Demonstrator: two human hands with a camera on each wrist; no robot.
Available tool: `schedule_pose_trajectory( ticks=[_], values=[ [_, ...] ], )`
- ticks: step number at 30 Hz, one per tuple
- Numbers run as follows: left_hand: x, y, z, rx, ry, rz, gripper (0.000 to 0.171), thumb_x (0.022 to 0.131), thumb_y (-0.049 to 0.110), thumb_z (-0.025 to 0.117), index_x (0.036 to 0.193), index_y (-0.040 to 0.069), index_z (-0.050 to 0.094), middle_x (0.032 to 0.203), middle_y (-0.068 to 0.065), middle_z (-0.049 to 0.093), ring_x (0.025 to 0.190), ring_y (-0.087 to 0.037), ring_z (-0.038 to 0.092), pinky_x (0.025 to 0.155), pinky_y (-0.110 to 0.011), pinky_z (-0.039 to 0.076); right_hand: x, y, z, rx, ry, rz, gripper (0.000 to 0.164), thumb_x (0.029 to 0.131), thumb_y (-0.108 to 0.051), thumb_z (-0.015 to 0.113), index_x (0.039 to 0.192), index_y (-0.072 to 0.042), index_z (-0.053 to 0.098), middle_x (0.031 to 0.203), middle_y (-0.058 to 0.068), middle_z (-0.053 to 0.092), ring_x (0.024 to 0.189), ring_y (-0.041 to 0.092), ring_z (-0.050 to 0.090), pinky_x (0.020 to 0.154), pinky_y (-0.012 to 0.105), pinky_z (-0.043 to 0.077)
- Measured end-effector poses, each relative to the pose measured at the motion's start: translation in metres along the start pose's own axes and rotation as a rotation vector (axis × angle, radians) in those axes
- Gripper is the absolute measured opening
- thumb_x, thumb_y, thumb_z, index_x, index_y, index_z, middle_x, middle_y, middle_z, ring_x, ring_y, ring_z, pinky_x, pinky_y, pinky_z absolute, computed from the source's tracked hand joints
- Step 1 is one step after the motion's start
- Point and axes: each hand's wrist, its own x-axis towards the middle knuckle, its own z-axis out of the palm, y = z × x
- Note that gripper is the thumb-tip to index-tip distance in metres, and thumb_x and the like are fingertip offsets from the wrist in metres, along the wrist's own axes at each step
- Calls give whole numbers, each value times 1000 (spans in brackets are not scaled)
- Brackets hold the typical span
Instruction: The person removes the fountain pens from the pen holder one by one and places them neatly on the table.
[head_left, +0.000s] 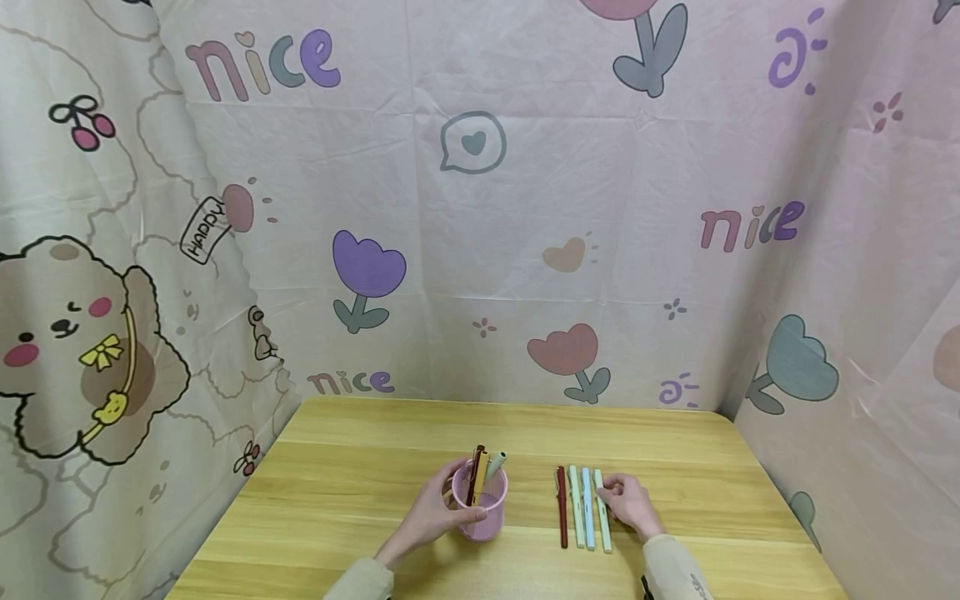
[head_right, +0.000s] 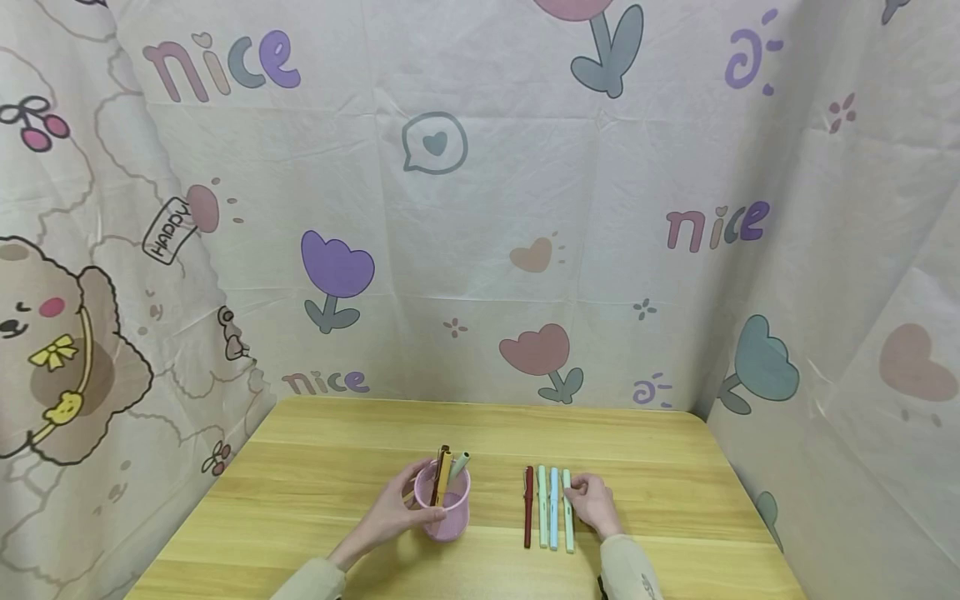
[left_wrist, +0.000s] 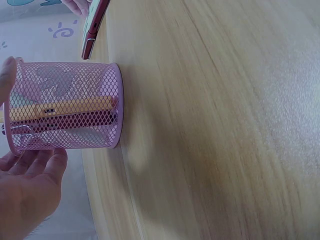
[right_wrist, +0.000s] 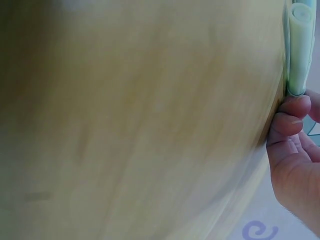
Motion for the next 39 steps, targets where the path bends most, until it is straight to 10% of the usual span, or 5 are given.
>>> schedule_pose_trajectory(
  ticks=[39],
  values=[
    [-2, 3, -1, -5, 1, 11, 92, 77, 18, 87, 150, -6, 36, 149, -33, 44, 135, -51, 48, 111, -59, 46, -5, -3, 0, 51, 2, 5, 36, 97, -7, 60, 126, 13, 53, 79, 8, 57, 62, 17, 56, 50, 23, 46]
  ],
)
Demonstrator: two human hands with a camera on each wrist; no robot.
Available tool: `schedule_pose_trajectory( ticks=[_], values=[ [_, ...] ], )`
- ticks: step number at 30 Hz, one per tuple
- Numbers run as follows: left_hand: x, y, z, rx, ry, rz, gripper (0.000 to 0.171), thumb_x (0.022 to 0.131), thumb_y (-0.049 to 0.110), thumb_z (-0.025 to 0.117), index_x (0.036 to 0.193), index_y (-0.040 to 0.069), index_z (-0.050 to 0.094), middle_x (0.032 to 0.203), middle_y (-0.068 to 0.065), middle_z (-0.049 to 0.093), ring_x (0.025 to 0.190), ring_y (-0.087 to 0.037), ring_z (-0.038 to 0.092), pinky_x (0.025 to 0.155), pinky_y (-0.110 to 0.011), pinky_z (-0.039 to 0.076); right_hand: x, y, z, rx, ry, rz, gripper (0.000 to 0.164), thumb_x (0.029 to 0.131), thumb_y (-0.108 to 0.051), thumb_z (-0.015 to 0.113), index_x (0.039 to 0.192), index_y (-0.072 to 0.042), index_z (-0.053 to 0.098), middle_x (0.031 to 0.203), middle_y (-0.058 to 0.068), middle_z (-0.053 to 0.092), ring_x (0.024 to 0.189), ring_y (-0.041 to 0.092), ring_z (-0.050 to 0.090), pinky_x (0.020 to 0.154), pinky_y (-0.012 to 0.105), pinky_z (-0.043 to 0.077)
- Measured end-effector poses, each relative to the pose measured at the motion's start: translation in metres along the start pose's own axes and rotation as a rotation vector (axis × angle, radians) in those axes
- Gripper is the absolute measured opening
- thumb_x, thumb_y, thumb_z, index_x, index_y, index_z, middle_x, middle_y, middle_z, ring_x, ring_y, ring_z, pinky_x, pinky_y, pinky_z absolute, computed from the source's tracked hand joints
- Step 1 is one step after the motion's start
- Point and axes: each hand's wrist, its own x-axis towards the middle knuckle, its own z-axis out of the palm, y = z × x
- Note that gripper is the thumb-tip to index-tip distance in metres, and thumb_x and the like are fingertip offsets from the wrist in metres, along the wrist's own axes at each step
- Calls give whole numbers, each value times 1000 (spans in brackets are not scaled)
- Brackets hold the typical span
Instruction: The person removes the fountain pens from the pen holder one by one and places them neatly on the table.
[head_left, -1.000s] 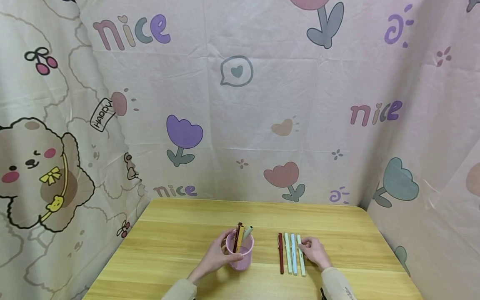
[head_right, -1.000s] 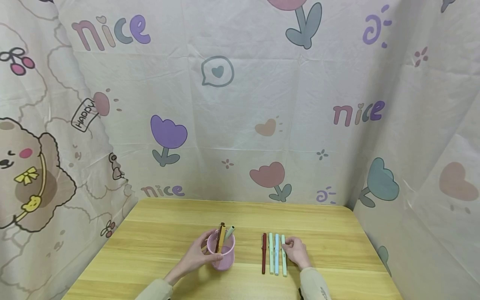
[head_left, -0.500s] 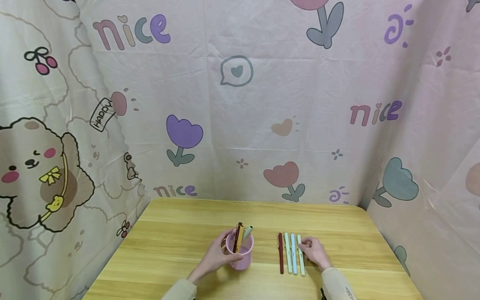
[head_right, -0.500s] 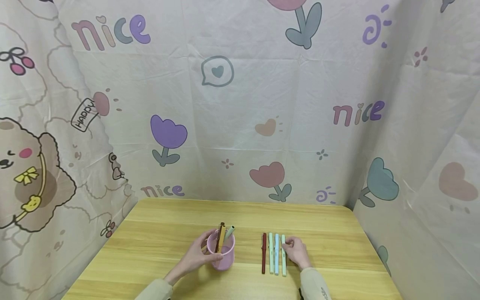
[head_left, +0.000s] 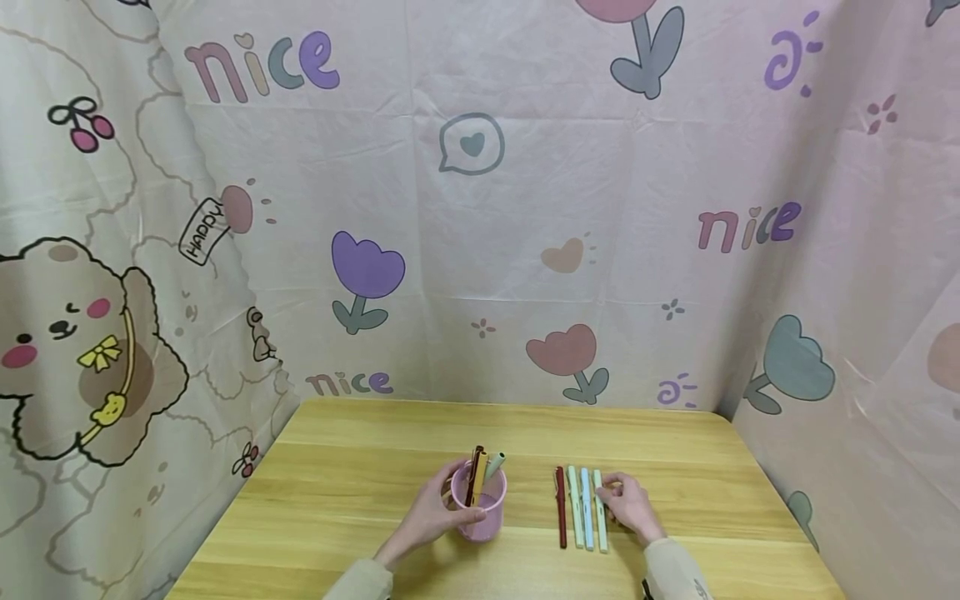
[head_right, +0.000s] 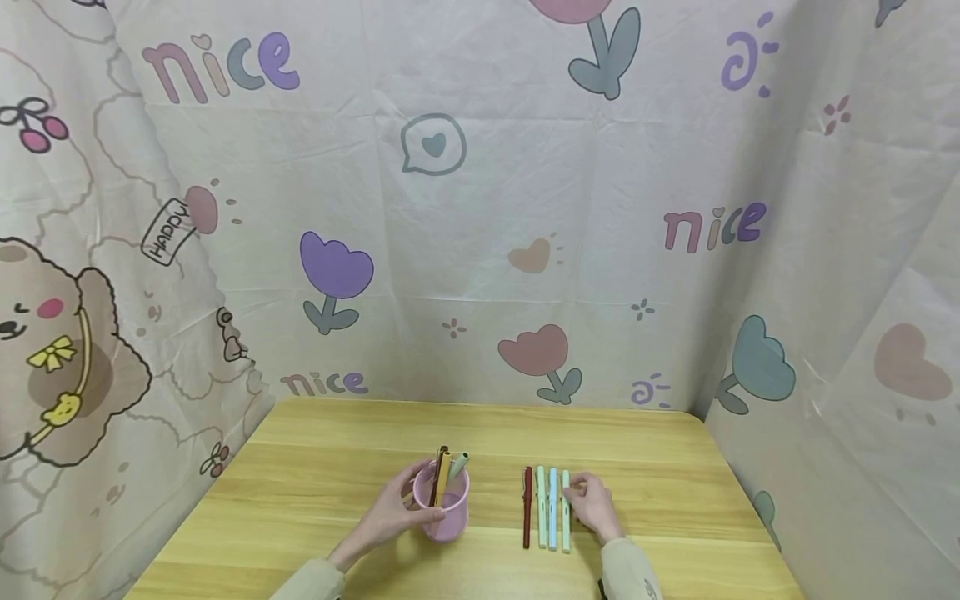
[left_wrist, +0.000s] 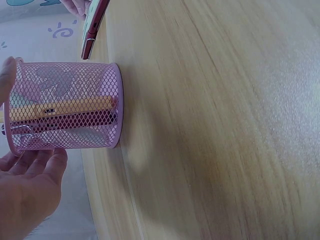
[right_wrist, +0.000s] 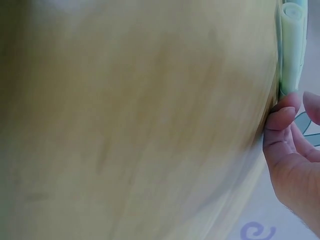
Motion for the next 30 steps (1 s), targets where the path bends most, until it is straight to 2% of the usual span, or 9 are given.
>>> schedule_pose_trajectory(
  ticks=[8, 15, 22, 30],
  values=[
    [1, -2, 0, 35, 2, -1, 95, 77, 24, 87, 150, -7, 35, 150, -33, 44, 135, -52, 47, 112, -61, 45, -3, -1, 0, 7, 16, -15, 36, 96, -6, 60, 127, 12, 54, 74, 7, 56, 61, 17, 56, 50, 21, 44],
    [0, -4, 0, 41, -5, 6, 96, 78, 26, 87, 150, -9, 34, 149, -34, 44, 135, -54, 46, 112, -62, 44, -4, 6, -1, 44, 23, -51, 37, 95, -5, 61, 126, 13, 54, 73, 9, 59, 59, 16, 57, 50, 23, 50],
    [1, -4, -1, 22, -3, -5, 97, 78, 27, 87, 151, -8, 33, 150, -33, 44, 135, -51, 47, 113, -60, 44, -7, 6, -2, 85, 37, -47, 34, 95, -3, 62, 125, 12, 55, 80, 10, 59, 62, 16, 58, 50, 24, 53],
    [0, -4, 0, 33, -6, 6, 96, 78, 26, 87, 150, -7, 34, 148, -34, 45, 134, -51, 49, 112, -60, 45, -12, 0, -2, 83, 56, -60, 36, 96, -3, 61, 127, 13, 54, 88, 14, 62, 63, 16, 59, 52, 24, 55]
  ],
)
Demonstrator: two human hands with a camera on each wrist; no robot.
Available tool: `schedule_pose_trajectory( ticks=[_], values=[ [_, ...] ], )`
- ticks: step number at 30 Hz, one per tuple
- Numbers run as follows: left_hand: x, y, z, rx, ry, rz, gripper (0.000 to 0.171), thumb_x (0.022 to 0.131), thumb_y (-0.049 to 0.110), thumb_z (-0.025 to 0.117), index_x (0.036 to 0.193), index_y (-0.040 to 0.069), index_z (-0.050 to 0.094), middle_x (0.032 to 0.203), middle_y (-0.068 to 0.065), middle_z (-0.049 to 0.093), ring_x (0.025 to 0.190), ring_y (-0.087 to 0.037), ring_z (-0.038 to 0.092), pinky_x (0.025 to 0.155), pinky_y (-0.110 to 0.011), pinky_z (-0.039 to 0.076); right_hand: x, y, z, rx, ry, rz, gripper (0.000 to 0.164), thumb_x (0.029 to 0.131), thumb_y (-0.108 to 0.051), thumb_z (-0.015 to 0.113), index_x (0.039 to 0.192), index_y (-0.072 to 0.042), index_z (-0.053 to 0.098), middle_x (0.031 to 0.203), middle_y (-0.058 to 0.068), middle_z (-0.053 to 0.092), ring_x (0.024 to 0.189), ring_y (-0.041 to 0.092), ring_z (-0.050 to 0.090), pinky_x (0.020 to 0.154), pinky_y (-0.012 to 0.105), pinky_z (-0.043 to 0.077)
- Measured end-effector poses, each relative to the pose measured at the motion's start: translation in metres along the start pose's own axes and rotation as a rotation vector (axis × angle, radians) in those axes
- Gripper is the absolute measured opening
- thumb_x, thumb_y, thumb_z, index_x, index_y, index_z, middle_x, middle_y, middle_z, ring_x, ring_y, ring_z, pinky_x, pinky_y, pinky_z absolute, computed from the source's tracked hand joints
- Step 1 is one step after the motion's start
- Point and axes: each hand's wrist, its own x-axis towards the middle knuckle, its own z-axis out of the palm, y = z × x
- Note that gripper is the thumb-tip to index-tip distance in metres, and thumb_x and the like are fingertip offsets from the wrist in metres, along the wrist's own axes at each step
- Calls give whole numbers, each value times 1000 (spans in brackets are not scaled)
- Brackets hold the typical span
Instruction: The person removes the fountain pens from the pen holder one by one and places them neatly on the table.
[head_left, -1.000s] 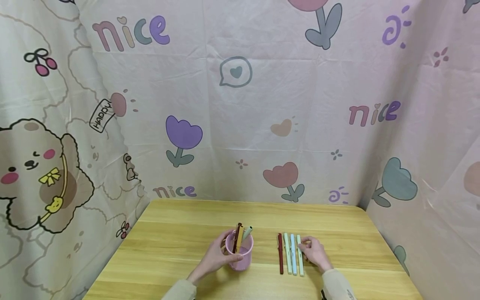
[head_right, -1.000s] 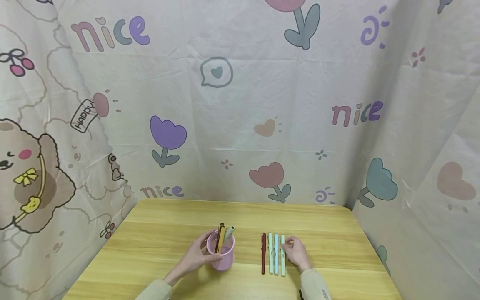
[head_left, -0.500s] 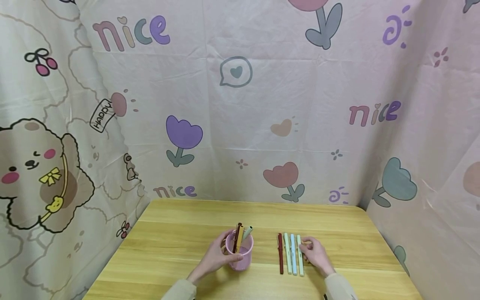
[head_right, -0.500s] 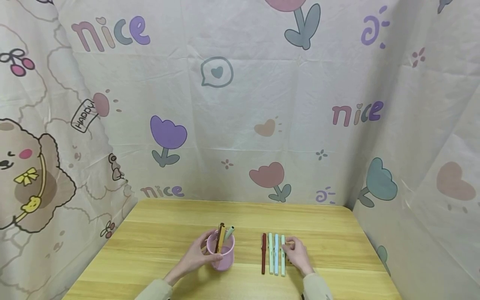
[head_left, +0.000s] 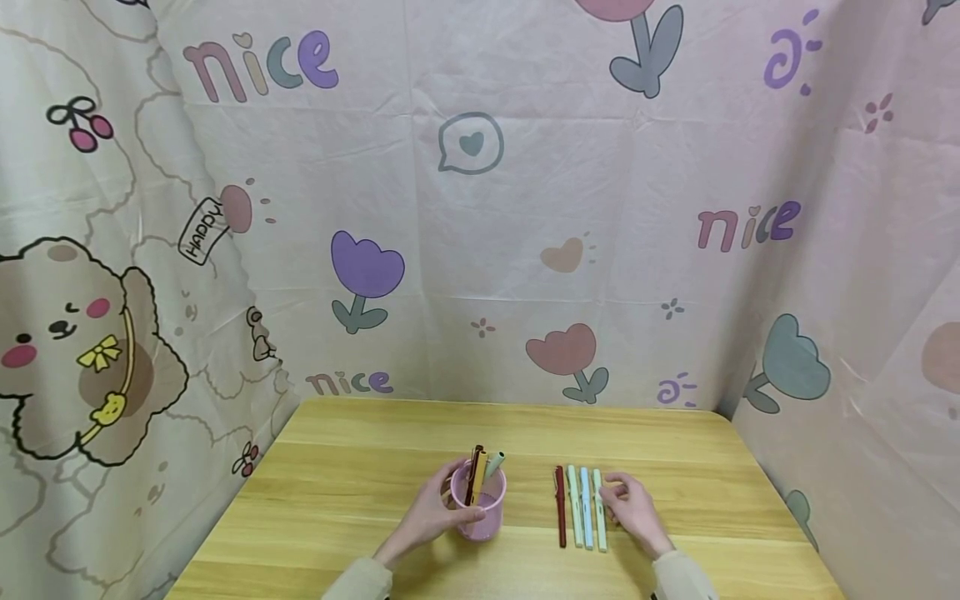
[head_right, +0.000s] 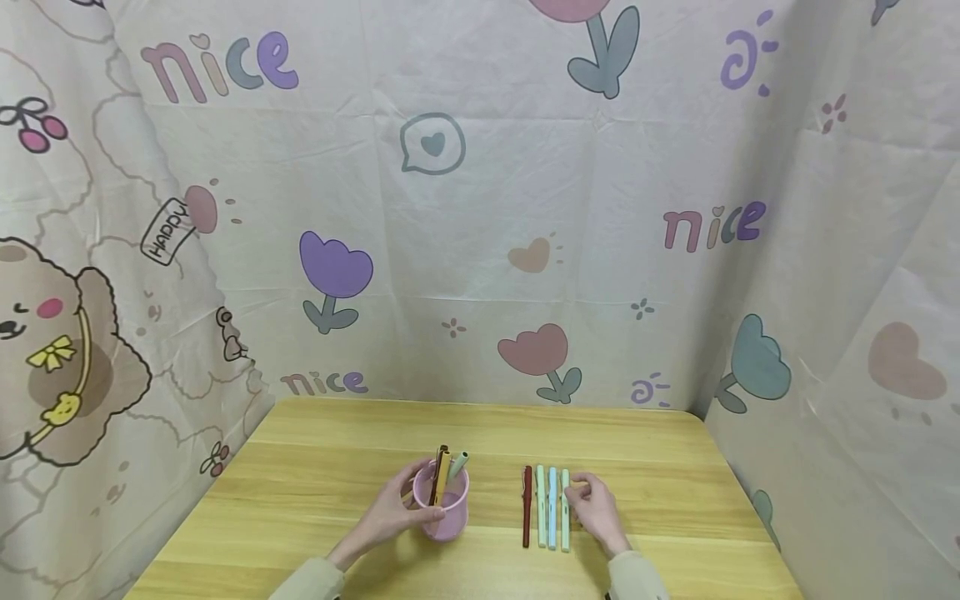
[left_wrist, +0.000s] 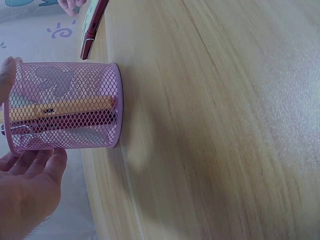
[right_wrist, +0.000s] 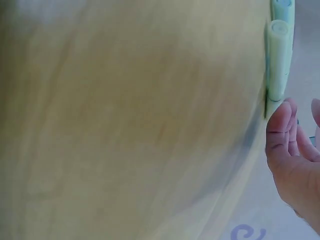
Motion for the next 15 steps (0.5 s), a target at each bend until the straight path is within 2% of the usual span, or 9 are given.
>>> schedule_pose_trajectory(
  ticks=[9, 15],
  values=[
    [0, 3, 0, -14, 12, -16, 93, 77, 20, 87, 150, -4, 37, 149, -33, 46, 134, -49, 50, 112, -58, 46, -5, -14, 3, 29, 13, -30, 35, 96, -3, 61, 127, 12, 56, 95, 15, 62, 65, 16, 61, 52, 25, 56],
    [0, 4, 0, -28, 11, -15, 91, 77, 18, 87, 150, -3, 37, 149, -32, 45, 135, -50, 49, 112, -58, 45, -7, -23, 9, 62, 26, -56, 34, 95, -1, 62, 126, 11, 57, 96, 16, 63, 73, 20, 66, 62, 24, 60]
  ],
)
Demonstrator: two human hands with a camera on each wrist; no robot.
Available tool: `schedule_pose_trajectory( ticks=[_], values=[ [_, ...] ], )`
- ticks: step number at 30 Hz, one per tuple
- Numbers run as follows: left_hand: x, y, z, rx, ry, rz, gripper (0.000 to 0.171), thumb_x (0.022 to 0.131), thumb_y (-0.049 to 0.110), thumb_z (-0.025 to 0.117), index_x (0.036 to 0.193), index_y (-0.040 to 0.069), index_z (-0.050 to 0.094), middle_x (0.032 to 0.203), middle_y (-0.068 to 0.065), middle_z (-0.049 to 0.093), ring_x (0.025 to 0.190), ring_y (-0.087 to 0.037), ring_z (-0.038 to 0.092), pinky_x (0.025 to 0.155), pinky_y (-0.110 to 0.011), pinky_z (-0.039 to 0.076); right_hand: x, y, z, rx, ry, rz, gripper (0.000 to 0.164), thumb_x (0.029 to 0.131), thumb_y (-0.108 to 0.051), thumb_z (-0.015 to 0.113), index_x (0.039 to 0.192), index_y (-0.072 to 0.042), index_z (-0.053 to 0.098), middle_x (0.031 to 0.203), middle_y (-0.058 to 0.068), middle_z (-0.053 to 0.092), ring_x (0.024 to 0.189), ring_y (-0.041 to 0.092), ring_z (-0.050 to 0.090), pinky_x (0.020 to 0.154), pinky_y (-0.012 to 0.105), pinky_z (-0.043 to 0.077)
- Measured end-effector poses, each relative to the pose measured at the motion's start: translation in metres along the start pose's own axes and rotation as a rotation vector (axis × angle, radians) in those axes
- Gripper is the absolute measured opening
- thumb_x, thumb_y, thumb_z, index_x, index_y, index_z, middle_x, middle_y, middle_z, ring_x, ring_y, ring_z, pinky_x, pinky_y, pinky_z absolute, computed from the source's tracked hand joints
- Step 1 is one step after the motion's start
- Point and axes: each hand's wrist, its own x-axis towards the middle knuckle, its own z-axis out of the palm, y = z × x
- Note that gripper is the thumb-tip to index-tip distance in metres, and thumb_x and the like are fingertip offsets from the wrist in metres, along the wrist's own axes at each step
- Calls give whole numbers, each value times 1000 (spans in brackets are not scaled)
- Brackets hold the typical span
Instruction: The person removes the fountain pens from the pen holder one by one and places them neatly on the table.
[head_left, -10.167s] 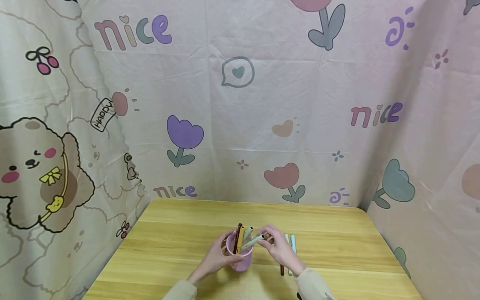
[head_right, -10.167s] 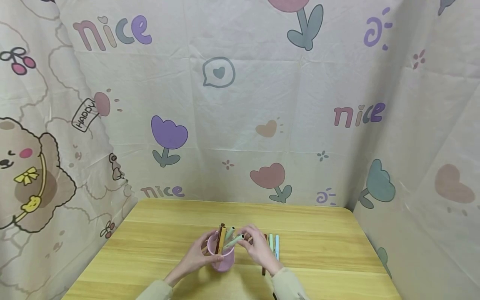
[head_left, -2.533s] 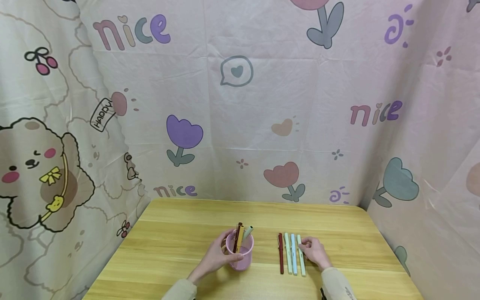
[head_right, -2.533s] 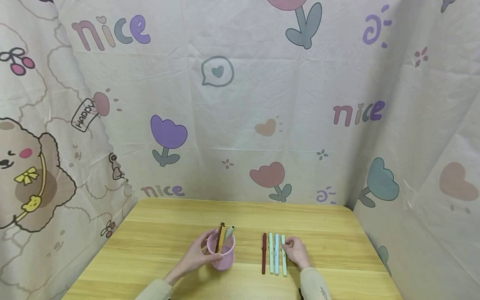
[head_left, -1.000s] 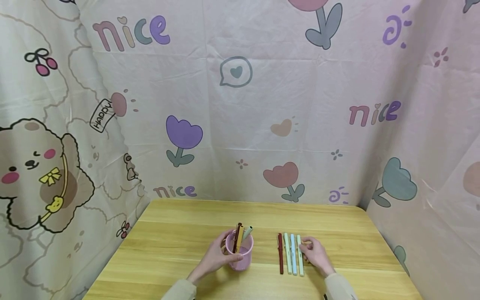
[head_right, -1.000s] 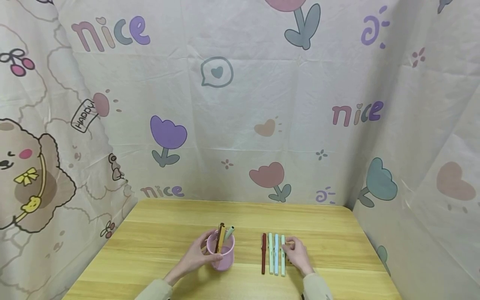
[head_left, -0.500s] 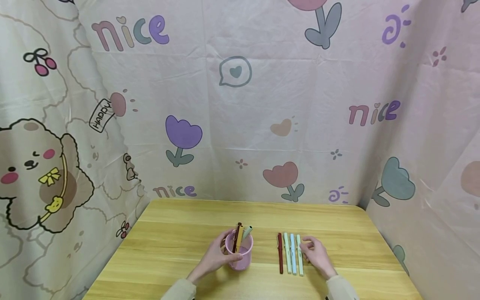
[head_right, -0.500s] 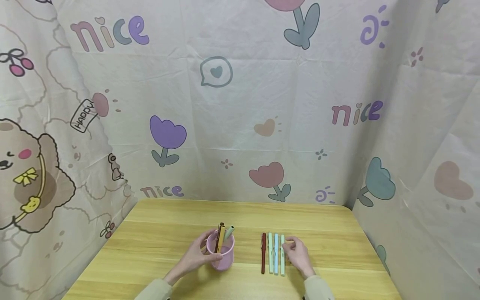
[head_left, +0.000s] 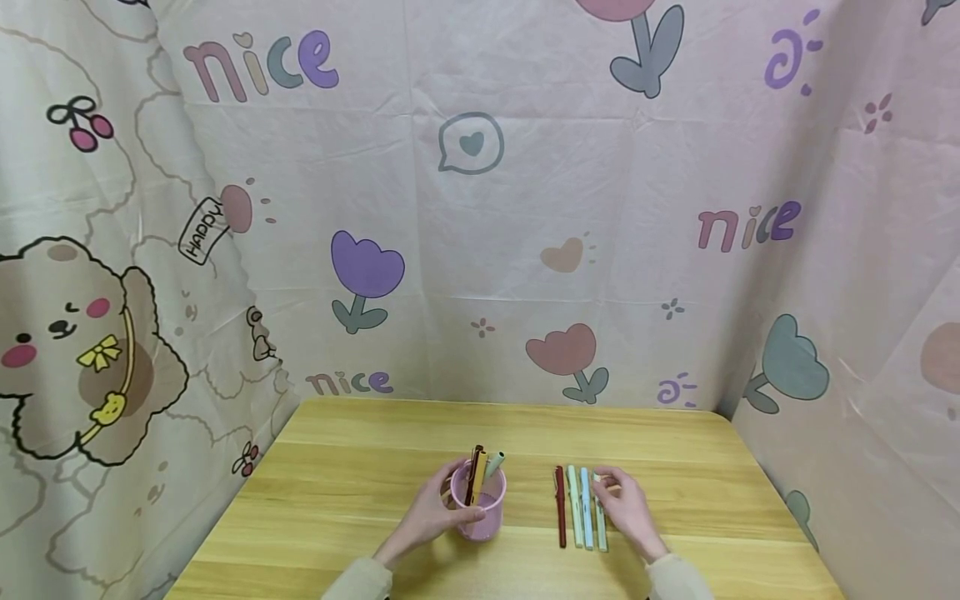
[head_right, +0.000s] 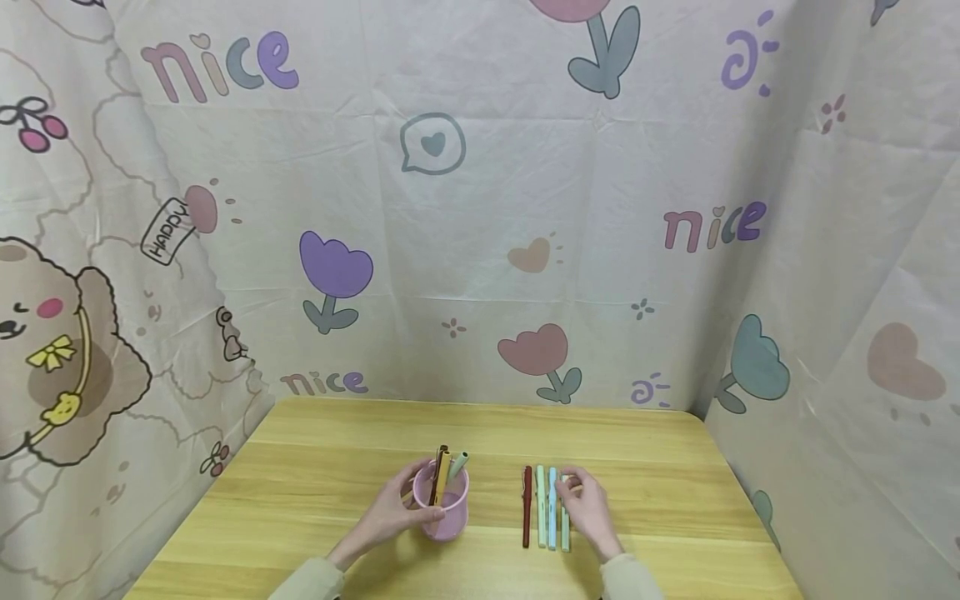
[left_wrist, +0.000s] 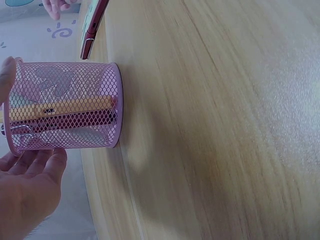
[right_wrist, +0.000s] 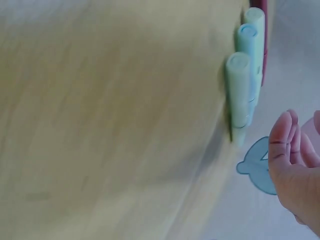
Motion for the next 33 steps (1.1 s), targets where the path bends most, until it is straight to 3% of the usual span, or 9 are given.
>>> schedule_pose_trajectory(
  ticks=[8, 17, 23, 33],
  values=[
    [2, -4, 0, 39, 5, 21, 92, 77, 24, 87, 149, -4, 38, 147, -32, 48, 131, -48, 53, 110, -56, 48, -3, -10, 9, 33, 0, -39, 32, 93, -2, 65, 123, 9, 61, 95, 14, 64, 74, 20, 66, 64, 25, 61],
    [1, 0, -1, -17, 1, 16, 88, 77, 17, 87, 149, -2, 40, 148, -31, 48, 134, -47, 51, 114, -56, 45, -8, -19, 22, 89, -39, -81, 30, 93, -2, 66, 121, 6, 63, 95, 13, 65, 74, 17, 65, 61, 23, 57],
    [1, -1, 0, -2, 1, 27, 88, 78, 18, 87, 148, -4, 40, 146, -30, 50, 134, -47, 51, 114, -57, 44, -11, -26, 31, 103, -52, -134, 27, 93, -2, 66, 119, 6, 64, 94, 13, 65, 72, 12, 64, 62, 23, 58],
    [2, -5, -1, 0, -17, 12, 93, 78, 24, 86, 150, -5, 36, 148, -32, 47, 135, -49, 49, 114, -58, 43, -15, -39, 43, 142, -168, -220, 33, 95, -5, 65, 125, 8, 60, 101, 18, 65, 76, 8, 63, 67, 20, 58]
  ],
)
